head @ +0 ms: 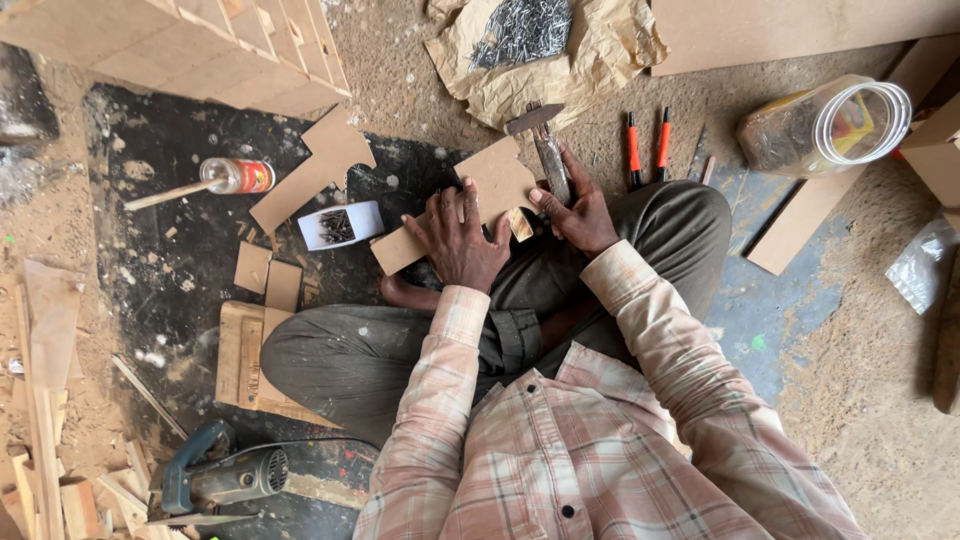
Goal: The person assembles small wooden parts by hammering nails into them. They pick up pieces, align them, and use a hammer to drive nails, occasionally applying glue to joints before joining them.
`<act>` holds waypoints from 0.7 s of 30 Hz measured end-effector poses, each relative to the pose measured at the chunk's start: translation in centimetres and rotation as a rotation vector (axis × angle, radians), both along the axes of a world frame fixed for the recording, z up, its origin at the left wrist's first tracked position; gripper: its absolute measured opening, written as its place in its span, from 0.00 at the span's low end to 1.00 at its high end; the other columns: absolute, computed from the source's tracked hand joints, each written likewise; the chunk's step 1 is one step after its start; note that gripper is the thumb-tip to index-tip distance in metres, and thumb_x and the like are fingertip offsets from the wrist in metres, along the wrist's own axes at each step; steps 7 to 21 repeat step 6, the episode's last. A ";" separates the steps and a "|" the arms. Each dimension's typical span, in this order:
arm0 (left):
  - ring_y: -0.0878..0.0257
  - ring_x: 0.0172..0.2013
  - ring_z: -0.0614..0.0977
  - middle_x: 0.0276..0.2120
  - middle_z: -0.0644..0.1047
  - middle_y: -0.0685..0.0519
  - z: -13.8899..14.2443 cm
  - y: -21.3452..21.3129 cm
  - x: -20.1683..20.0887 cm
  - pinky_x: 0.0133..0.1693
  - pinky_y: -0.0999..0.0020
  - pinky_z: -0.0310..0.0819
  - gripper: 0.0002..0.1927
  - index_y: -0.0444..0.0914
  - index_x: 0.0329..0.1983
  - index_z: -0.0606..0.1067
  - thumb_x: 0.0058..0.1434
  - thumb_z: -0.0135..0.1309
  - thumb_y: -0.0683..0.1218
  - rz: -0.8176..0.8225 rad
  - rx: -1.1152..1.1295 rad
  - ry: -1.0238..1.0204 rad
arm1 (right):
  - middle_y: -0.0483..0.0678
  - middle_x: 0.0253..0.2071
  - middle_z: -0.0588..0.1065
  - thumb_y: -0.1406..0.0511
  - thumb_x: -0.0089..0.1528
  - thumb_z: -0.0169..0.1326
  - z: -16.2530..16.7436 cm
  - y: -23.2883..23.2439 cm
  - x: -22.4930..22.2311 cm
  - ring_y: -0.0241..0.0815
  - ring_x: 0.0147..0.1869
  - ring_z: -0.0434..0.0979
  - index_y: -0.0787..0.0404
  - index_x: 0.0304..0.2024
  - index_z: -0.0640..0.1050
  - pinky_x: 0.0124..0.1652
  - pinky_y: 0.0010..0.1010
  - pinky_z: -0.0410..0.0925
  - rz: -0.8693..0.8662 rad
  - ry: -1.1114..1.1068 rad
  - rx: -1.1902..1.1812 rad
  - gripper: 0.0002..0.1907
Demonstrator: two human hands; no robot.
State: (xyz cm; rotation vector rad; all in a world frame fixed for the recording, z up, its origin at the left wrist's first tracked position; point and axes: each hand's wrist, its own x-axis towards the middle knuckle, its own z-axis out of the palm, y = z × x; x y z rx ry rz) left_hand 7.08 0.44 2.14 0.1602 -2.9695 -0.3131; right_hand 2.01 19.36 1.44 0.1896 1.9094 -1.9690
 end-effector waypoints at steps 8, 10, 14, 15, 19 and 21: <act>0.52 0.64 0.71 0.66 0.71 0.51 -2.5 -1.7 -1.5 0.64 0.38 0.61 0.28 0.49 0.70 0.69 0.72 0.52 0.64 0.107 0.261 -0.018 | 0.48 0.43 0.79 0.62 0.62 0.65 -0.7 0.0 0.0 0.29 0.23 0.70 0.58 0.78 0.56 0.21 0.23 0.65 -0.034 -0.024 0.038 0.47; 0.52 0.64 0.71 0.66 0.71 0.51 -2.5 -1.7 -1.5 0.64 0.38 0.61 0.28 0.49 0.70 0.69 0.72 0.52 0.64 0.107 0.261 -0.018 | 0.48 0.43 0.79 0.62 0.62 0.65 -0.7 0.0 0.0 0.29 0.23 0.70 0.58 0.78 0.56 0.21 0.23 0.65 -0.034 -0.024 0.038 0.47; 0.52 0.64 0.71 0.66 0.71 0.51 -2.5 -1.7 -1.5 0.64 0.38 0.61 0.28 0.49 0.70 0.69 0.72 0.52 0.64 0.107 0.261 -0.018 | 0.48 0.43 0.79 0.62 0.62 0.65 -0.7 0.0 0.0 0.29 0.23 0.70 0.58 0.78 0.56 0.21 0.23 0.65 -0.034 -0.024 0.038 0.47; 0.52 0.64 0.71 0.66 0.71 0.51 -2.5 -1.7 -1.5 0.64 0.38 0.61 0.28 0.49 0.70 0.69 0.72 0.52 0.64 0.107 0.261 -0.018 | 0.48 0.43 0.79 0.62 0.62 0.65 -0.7 0.0 0.0 0.29 0.23 0.70 0.58 0.78 0.56 0.21 0.23 0.65 -0.034 -0.024 0.038 0.47; 0.52 0.64 0.71 0.66 0.71 0.51 -2.5 -1.7 -1.5 0.64 0.38 0.61 0.28 0.49 0.70 0.69 0.72 0.52 0.64 0.107 0.261 -0.018 | 0.48 0.43 0.79 0.62 0.62 0.65 -0.7 0.0 0.0 0.29 0.23 0.70 0.58 0.78 0.56 0.21 0.23 0.65 -0.034 -0.024 0.038 0.47; 0.52 0.64 0.71 0.66 0.71 0.51 -2.5 -1.7 -1.5 0.64 0.38 0.61 0.28 0.49 0.70 0.69 0.72 0.52 0.64 0.107 0.261 -0.018 | 0.48 0.43 0.79 0.62 0.62 0.65 -0.7 0.0 0.0 0.29 0.23 0.70 0.58 0.78 0.56 0.21 0.23 0.65 -0.034 -0.024 0.038 0.47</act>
